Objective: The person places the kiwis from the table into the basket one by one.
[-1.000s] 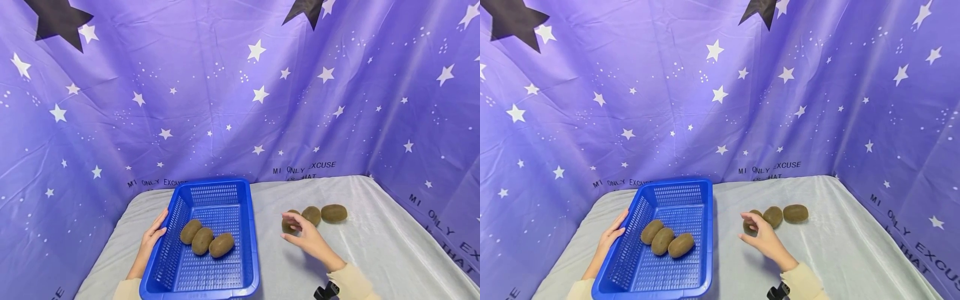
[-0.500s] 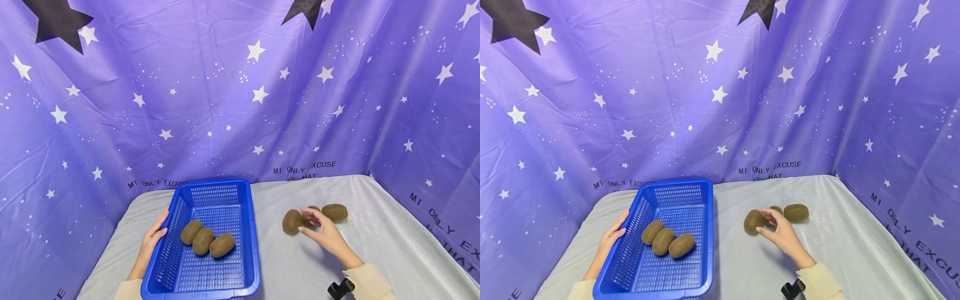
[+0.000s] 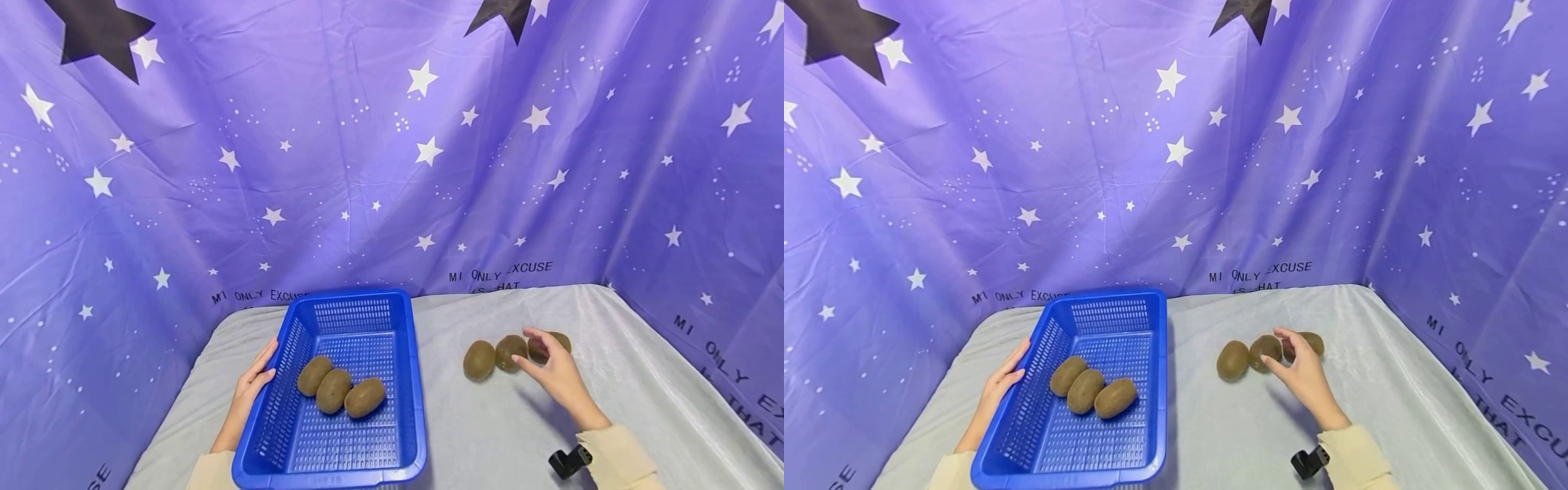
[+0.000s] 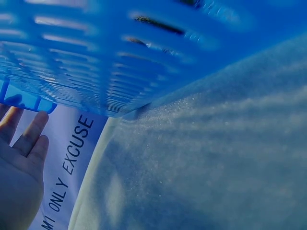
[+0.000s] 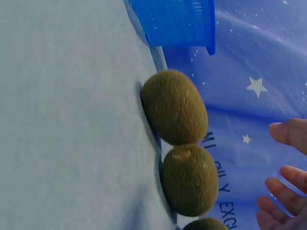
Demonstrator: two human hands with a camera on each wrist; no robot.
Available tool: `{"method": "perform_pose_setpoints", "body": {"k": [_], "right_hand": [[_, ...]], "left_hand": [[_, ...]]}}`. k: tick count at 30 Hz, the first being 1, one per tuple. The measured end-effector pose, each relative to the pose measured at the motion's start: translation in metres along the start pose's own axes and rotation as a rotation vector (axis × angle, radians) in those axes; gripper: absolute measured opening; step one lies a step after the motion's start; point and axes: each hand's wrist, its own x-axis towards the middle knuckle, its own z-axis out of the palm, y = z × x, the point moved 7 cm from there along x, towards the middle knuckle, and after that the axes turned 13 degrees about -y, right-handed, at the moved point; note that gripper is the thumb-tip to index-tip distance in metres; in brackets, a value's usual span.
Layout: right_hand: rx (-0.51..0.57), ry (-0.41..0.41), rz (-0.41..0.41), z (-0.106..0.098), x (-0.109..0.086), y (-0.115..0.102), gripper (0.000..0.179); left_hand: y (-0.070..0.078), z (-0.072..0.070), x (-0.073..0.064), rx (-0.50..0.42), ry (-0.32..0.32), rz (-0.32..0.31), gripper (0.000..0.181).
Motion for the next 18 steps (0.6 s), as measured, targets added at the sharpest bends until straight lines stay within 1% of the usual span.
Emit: {"method": "perform_pose_setpoints", "body": {"k": [2,4,14,18], "right_hand": [[-0.033,0.03,0.021,-0.005,-0.001,0.004,0.053],[-0.04,0.046,0.039,-0.009,-0.002,0.008,0.054],[-0.006,0.119,0.137,-0.025,0.002,0.033,0.054],[0.001,0.137,0.181,-0.028,0.004,0.041,0.057]], "left_hand": [[0.0,0.0,0.0,0.001,-0.003,0.007,0.049],[0.0,0.0,0.0,0.002,-0.006,0.016,0.049],[0.002,-0.002,0.001,0.04,0.009,0.107,0.046],[0.002,-0.002,0.001,0.041,0.01,0.113,0.045]]}}
